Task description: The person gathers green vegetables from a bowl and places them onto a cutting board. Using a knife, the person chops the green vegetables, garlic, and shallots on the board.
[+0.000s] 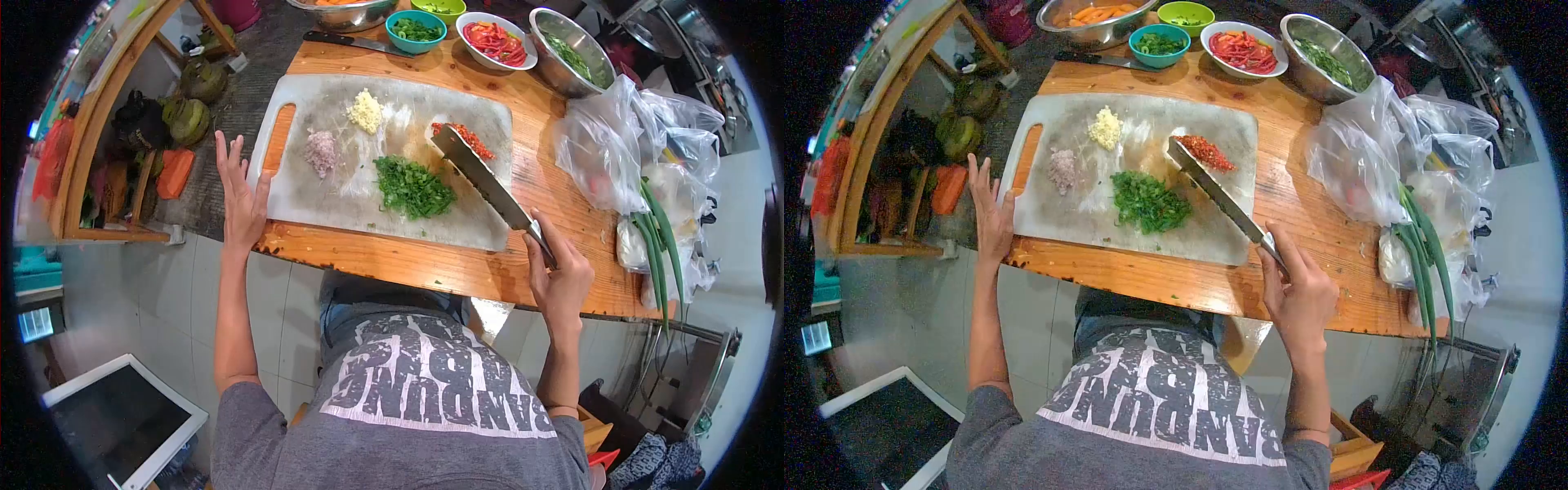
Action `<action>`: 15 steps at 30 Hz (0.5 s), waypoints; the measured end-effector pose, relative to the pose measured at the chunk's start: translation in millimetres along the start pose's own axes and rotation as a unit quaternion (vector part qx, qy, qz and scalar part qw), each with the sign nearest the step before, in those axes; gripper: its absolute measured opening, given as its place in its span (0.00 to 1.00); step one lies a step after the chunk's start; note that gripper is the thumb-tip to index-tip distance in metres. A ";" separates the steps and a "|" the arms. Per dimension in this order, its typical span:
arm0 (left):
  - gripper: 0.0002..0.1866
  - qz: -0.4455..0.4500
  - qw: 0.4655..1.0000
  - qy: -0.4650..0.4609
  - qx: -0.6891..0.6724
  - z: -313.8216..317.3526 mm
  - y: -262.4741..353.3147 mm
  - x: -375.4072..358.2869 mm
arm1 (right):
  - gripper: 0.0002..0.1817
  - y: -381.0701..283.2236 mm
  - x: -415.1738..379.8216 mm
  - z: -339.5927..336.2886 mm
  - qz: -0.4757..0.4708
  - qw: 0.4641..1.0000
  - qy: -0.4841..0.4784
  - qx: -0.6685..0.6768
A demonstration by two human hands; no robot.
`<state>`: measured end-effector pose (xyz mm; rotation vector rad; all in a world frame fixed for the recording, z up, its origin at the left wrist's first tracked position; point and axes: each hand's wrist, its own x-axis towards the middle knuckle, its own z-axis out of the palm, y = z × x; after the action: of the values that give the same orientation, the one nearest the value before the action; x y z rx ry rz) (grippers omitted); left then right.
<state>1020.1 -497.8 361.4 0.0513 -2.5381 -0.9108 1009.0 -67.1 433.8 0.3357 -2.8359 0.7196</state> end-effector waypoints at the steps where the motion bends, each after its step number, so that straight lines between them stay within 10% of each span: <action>1: 0.32 -0.004 1.000 0.001 -0.002 -0.5 0.2 -0.3 | 0.19 -2.1 -0.7 1.0 0.005 1.000 0.004 0.001; 10: 0.33 0.001 1.000 0.008 -0.011 -3.9 -0.5 1.5 | 0.19 -33.9 -10.2 0.9 -0.001 0.999 -0.028 -0.015; 15: 0.51 0.034 0.999 -0.010 0.011 -11.8 -1.2 -1.0 | 0.19 -34.0 -8.0 1.6 0.001 1.000 0.009 0.019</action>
<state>1025.8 -505.7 368.4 -0.0370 -2.5513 -0.8611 1025.4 -95.6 445.5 0.3308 -2.8100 0.7742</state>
